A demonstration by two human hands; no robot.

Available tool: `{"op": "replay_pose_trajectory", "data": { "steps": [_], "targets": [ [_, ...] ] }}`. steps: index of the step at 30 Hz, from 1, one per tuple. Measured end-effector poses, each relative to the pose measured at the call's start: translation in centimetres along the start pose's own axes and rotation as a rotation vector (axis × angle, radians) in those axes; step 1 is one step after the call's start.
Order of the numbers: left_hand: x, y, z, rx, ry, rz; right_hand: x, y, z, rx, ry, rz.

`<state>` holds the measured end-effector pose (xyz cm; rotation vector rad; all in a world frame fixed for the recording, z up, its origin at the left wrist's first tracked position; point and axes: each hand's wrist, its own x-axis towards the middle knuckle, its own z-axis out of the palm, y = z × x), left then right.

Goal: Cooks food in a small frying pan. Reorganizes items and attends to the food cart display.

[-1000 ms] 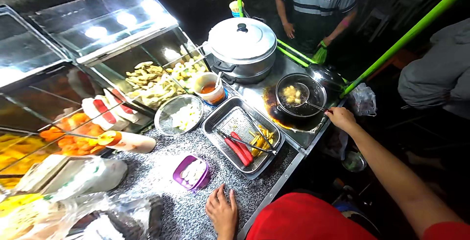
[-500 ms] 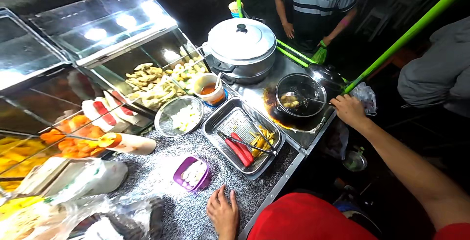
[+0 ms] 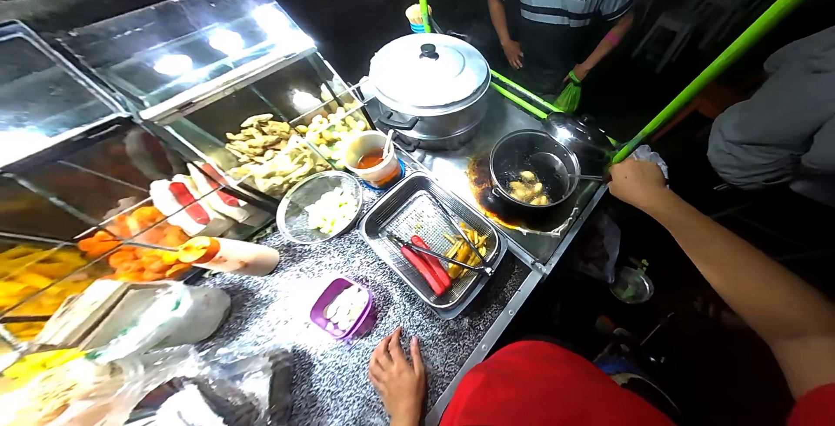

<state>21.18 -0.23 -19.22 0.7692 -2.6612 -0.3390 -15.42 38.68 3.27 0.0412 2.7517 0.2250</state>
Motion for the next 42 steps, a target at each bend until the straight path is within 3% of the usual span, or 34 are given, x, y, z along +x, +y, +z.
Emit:
{"op": "replay_pose_trajectory", "data": {
  "steps": [3, 6, 12, 16, 27, 32, 36, 38, 42],
  "targets": [
    [0.0, 0.1, 0.0, -0.005, -0.007, -0.001, 0.9, 0.4, 0.4, 0.087, -0.130, -0.044],
    [-0.1, 0.0, 0.2, -0.005, -0.004, 0.001, 3.6, 0.8, 4.4, 0.259, -0.196, -0.097],
    [0.0, 0.0, 0.2, -0.013, 0.004, 0.000, 3.8, -1.3, 7.5, 0.574, -0.314, 0.000],
    [0.0, 0.1, 0.1, -0.021, -0.001, -0.004, 4.1, -1.9, 8.5, 0.563, -0.242, -0.007],
    [0.0, 0.2, 0.2, -0.009, 0.012, 0.002, 1.1, -3.8, 7.4, 0.230, -0.061, -0.044],
    [-0.1, 0.1, 0.2, -0.013, 0.007, 0.001, 0.3, -1.9, 7.4, 0.097, 0.090, -0.171],
    [-0.1, 0.1, 0.3, -0.008, 0.010, -0.002, 0.6, 0.9, 6.8, -0.006, 0.311, -0.285],
    [-0.1, 0.0, 0.4, -0.018, 0.011, -0.006, 0.9, 1.8, 6.3, -0.009, 0.379, -0.276],
    [-0.1, 0.1, 0.2, -0.018, 0.003, -0.003, 1.5, 2.3, 5.3, 0.017, 0.323, -0.160]
  ]
}}
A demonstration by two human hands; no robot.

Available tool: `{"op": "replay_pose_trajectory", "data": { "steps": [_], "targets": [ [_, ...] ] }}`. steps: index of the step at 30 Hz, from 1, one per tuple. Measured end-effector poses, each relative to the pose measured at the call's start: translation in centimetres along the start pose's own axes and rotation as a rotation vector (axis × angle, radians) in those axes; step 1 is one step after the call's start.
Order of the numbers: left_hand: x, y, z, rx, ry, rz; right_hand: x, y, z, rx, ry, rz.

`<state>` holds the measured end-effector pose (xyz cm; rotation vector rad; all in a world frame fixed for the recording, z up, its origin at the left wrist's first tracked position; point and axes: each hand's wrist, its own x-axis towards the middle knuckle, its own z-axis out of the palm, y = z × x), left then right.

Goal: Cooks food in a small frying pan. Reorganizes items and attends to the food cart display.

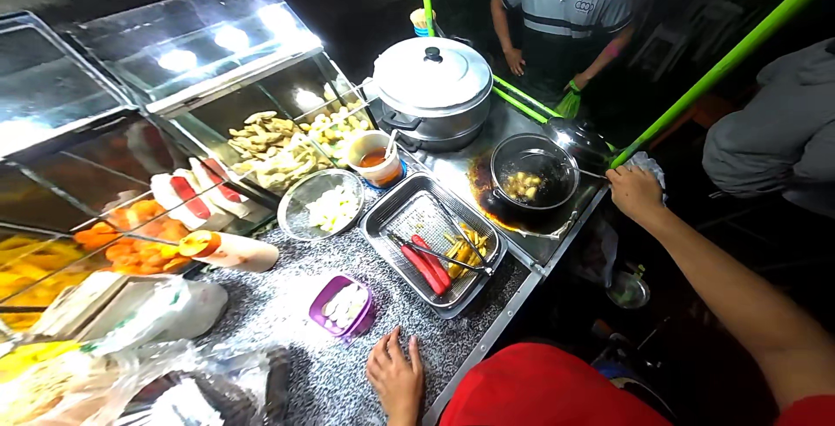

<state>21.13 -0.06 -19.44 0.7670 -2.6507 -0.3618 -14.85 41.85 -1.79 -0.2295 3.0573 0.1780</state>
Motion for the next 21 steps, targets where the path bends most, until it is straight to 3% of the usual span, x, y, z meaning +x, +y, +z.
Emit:
{"op": "replay_pose_trajectory", "data": {
  "steps": [7, 12, 16, 21],
  "targets": [
    [0.2, 0.1, -0.3, -0.007, -0.004, 0.002, -0.1, -1.5, -3.0, 0.114, -0.326, 0.176],
    [0.1, 0.0, -0.1, -0.003, 0.003, 0.002, 1.2, -1.8, -0.1, 0.354, -0.491, 0.158],
    [0.2, 0.0, 0.0, -0.004, 0.002, -0.003, 1.3, -2.9, 2.3, 0.571, -0.562, 0.249],
    [0.1, -0.1, 0.0, -0.008, 0.000, 0.004, 1.1, -4.0, 3.8, 0.723, -0.514, 0.359]
  ]
}}
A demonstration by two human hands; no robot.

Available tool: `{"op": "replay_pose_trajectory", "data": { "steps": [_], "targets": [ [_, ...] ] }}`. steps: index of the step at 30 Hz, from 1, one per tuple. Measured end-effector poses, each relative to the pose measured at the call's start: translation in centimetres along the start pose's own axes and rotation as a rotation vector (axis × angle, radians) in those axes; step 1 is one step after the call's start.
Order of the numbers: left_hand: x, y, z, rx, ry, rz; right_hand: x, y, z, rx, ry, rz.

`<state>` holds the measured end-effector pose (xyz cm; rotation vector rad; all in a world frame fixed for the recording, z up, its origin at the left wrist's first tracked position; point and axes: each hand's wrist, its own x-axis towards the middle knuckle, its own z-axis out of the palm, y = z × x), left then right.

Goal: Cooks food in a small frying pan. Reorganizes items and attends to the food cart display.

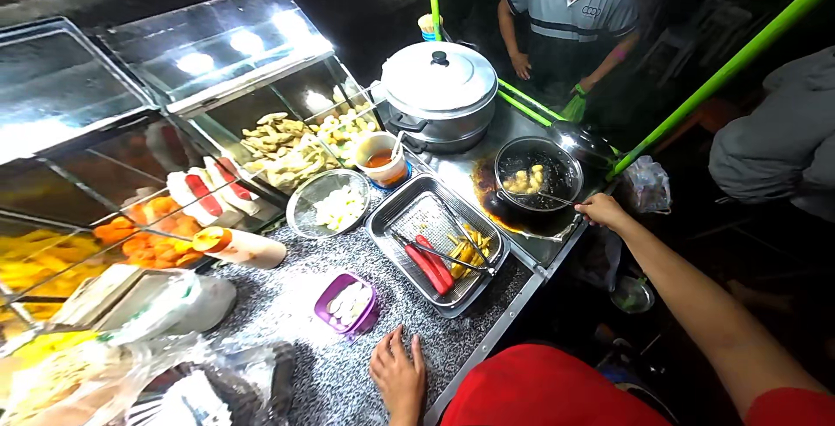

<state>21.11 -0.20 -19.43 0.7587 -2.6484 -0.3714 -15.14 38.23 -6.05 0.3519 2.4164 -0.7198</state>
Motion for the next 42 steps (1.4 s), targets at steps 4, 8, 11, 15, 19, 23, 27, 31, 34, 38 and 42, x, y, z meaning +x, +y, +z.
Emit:
{"op": "replay_pose_trajectory", "data": {
  "steps": [4, 8, 11, 15, 19, 23, 27, 31, 34, 38, 42],
  "targets": [
    [0.0, 0.0, 0.0, -0.001, 0.001, 0.003, 0.2, -0.2, 0.5, -0.127, 0.088, -0.056],
    [0.0, 0.0, 0.0, -0.003, 0.002, -0.002, -1.7, -1.3, 0.7, -0.301, 0.140, -0.076],
    [0.0, 0.1, 0.0, 0.001, 0.000, -0.010, -2.7, -1.5, 0.9, -0.411, 0.184, -0.100],
    [0.0, 0.1, -0.1, -0.002, -0.009, -0.005, -3.4, -0.5, 0.7, -0.535, 0.256, -0.224],
    [0.0, 0.1, -0.1, -0.002, -0.001, -0.004, -3.4, 1.1, -0.7, -0.665, 0.368, -0.377],
    [0.0, 0.0, 0.1, 0.002, 0.002, -0.005, -2.9, 2.1, -3.0, -0.706, 0.557, -0.504],
    [-0.1, -0.1, 0.2, -0.001, -0.008, -0.013, -2.2, 1.8, -4.6, -0.738, 0.597, -0.434],
    [0.0, 0.0, 0.1, -0.001, 0.000, -0.005, -2.8, 0.5, -5.2, -0.737, 0.463, -0.258],
    [-0.1, -0.1, 0.2, -0.001, 0.012, -0.004, -4.6, -0.8, -5.6, -0.676, 0.323, -0.121],
    [-0.1, 0.0, 0.2, 0.003, 0.015, 0.001, -4.6, -1.0, -5.6, -0.561, 0.166, -0.119],
    [0.0, 0.0, 0.0, 0.003, 0.009, 0.000, -2.0, 0.1, -3.8, -0.397, 0.062, -0.154]
  ]
}}
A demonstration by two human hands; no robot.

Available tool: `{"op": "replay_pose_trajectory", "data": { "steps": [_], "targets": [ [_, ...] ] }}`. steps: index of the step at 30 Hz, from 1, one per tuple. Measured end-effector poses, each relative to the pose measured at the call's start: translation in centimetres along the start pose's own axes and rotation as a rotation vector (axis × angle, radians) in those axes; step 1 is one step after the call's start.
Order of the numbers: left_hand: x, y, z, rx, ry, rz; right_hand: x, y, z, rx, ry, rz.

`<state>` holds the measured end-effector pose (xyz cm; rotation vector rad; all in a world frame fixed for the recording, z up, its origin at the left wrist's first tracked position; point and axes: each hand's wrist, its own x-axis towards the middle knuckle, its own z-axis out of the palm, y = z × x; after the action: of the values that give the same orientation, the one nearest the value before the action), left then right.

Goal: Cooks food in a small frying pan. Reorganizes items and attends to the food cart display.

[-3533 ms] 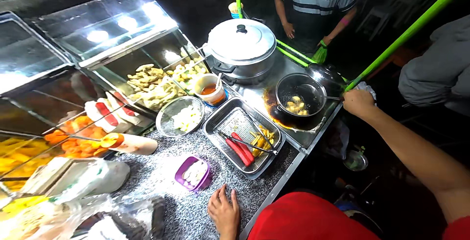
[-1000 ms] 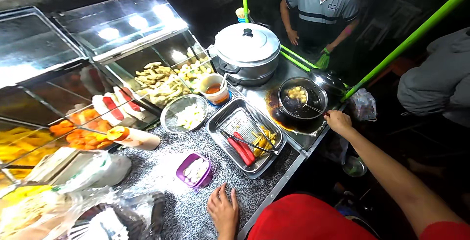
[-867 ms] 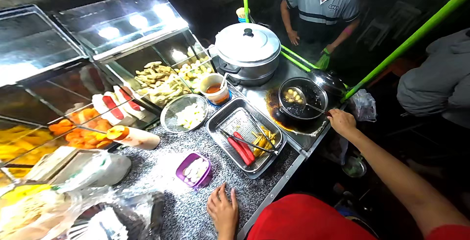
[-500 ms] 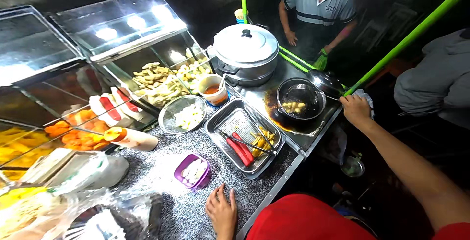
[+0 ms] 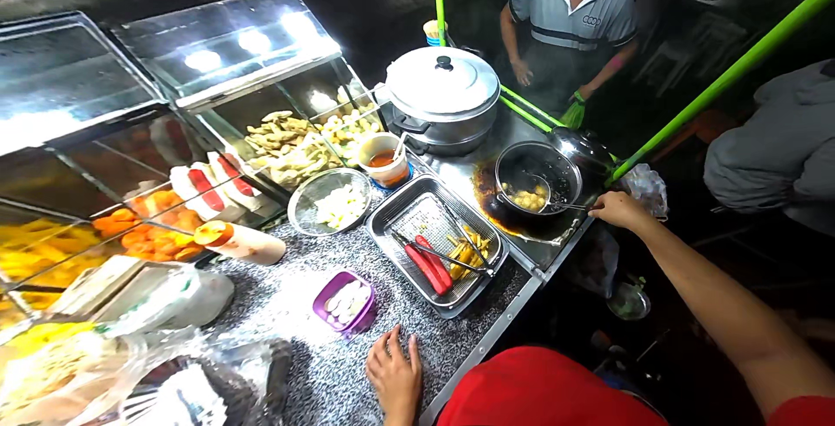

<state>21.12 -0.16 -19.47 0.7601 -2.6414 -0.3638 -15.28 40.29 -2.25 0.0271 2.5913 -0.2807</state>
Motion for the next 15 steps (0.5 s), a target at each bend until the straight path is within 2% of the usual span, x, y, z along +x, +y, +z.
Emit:
{"op": "replay_pose_trajectory", "data": {
  "steps": [7, 15],
  "targets": [
    [0.0, 0.0, -0.1, -0.021, -0.004, 0.001, 1.5, 0.0, 3.5, 0.355, -0.004, 0.058],
    [0.0, -0.1, 0.1, -0.016, -0.013, -0.007, 1.0, -0.2, 4.9, 0.256, 0.072, 0.027]
  ]
}}
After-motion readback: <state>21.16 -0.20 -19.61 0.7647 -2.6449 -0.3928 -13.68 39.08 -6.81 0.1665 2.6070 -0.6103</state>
